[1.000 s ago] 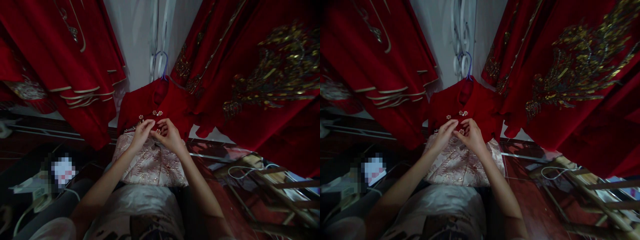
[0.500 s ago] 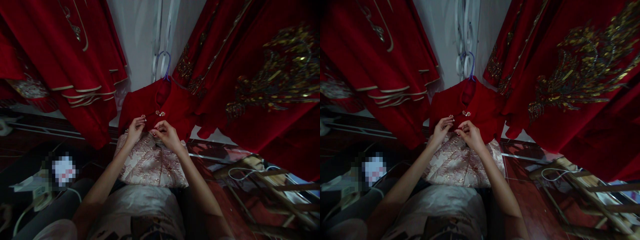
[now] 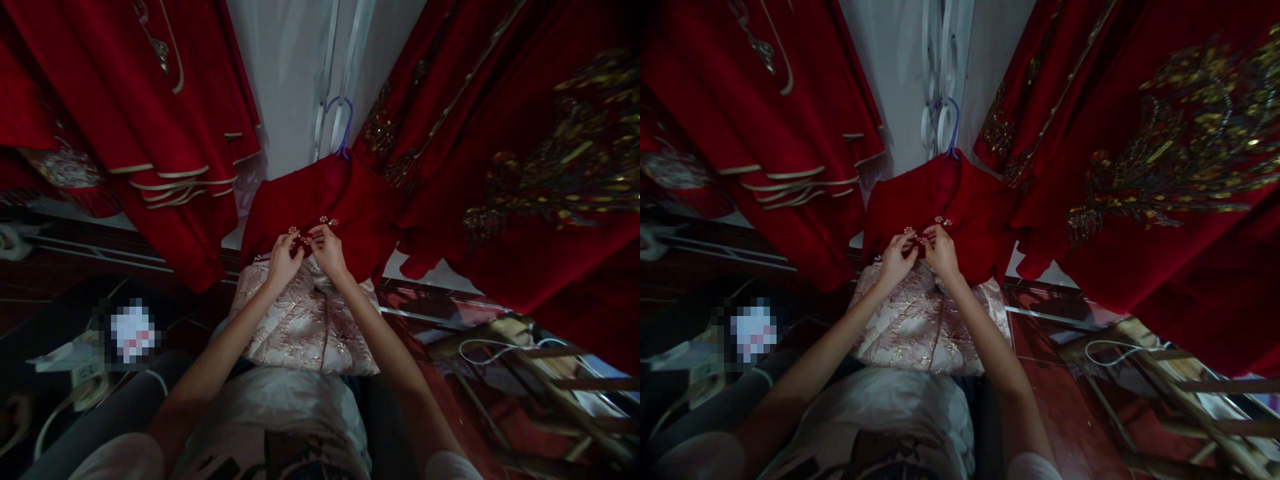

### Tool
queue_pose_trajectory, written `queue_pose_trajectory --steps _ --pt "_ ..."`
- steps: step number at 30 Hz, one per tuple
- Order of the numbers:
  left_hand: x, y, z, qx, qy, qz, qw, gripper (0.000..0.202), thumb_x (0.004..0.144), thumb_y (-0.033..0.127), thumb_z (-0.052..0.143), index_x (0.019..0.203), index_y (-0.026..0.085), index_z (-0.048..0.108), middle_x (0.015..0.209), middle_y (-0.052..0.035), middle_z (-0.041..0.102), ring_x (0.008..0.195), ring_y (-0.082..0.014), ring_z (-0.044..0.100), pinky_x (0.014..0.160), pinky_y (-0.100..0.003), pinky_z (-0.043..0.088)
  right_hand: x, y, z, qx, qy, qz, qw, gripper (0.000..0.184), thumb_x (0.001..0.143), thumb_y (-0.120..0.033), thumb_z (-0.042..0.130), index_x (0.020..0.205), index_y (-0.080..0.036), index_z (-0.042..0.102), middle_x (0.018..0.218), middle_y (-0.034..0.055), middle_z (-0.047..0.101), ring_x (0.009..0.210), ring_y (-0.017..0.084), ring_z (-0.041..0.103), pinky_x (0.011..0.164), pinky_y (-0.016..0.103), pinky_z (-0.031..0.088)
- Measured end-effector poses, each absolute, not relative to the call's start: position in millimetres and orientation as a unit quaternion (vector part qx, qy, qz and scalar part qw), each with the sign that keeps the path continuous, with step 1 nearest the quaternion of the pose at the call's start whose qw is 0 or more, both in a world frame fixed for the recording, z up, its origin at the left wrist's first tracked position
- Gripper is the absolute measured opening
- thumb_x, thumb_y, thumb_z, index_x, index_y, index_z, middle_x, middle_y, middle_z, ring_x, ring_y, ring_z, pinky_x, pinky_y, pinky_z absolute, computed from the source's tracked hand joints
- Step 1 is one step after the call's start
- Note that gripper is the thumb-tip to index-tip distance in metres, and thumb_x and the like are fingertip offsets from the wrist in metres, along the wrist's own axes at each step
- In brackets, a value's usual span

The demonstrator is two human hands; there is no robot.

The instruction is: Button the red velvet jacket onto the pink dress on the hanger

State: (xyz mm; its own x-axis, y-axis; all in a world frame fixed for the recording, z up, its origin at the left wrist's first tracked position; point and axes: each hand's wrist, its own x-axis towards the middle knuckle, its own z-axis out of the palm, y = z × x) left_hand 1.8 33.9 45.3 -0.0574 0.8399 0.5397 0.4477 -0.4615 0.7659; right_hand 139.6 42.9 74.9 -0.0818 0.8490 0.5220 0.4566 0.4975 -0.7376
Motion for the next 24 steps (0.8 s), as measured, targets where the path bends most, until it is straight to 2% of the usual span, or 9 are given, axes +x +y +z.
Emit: queue_pose_trajectory --steps 5,9,14,20,24 --pt "6.5 27.5 48.7 0.683 0.493 0.523 0.131 0.039 0.077 0.012 0.055 0.116 0.017 0.060 0.106 -0.0089 0.058 0.089 -0.0178 0.062 0.089 -0.037 0.051 140.6 42.9 72.6 -0.458 -0.710 0.194 0.498 0.013 0.082 -0.017 0.049 0.094 -0.020 0.052 0.093 0.0044 0.062 0.079 0.013 0.061 0.075 0.028 0.052" --pt "4.9 28.0 50.6 0.662 0.469 0.560 0.167 0.030 0.078 0.011 0.053 0.107 0.017 0.062 0.102 -0.0071 0.062 0.085 -0.0153 0.063 0.085 -0.032 0.053 138.6 42.7 72.7 -0.460 -0.707 0.193 0.501 0.012 0.082 -0.016 0.050 0.093 -0.020 0.052 0.091 0.0041 0.062 0.079 0.014 0.061 0.074 0.027 0.052" --pt "2.2 28.8 50.8 0.648 0.459 0.581 0.180 0.024 0.080 0.019 0.057 0.103 0.018 0.063 0.099 -0.0059 0.065 0.083 -0.0139 0.065 0.082 -0.030 0.054 135.3 39.9 75.6 -0.456 -0.707 0.208 0.499 0.011 0.082 -0.018 0.051 0.092 -0.020 0.053 0.090 0.0038 0.062 0.081 0.014 0.061 0.074 0.027 0.053" --pt "1.5 30.3 48.5 0.634 0.462 0.591 0.190 0.022 0.079 0.025 0.063 0.099 0.017 0.067 0.095 -0.0058 0.067 0.078 -0.0134 0.066 0.077 -0.028 0.055 136.3 32.2 77.7 -0.452 -0.674 0.237 0.533 0.011 0.081 -0.023 0.054 0.092 -0.020 0.052 0.087 0.0025 0.061 0.076 0.013 0.062 0.066 0.024 0.054" --pt "0.6 29.3 50.8 0.634 0.454 0.592 0.203 0.023 0.080 0.027 0.063 0.100 0.016 0.068 0.095 -0.0061 0.068 0.077 -0.0128 0.067 0.076 -0.027 0.056 135.2 31.4 78.4 -0.449 -0.672 0.231 0.541 0.010 0.081 -0.023 0.055 0.091 -0.020 0.053 0.087 0.0023 0.061 0.075 0.012 0.062 0.066 0.024 0.053"
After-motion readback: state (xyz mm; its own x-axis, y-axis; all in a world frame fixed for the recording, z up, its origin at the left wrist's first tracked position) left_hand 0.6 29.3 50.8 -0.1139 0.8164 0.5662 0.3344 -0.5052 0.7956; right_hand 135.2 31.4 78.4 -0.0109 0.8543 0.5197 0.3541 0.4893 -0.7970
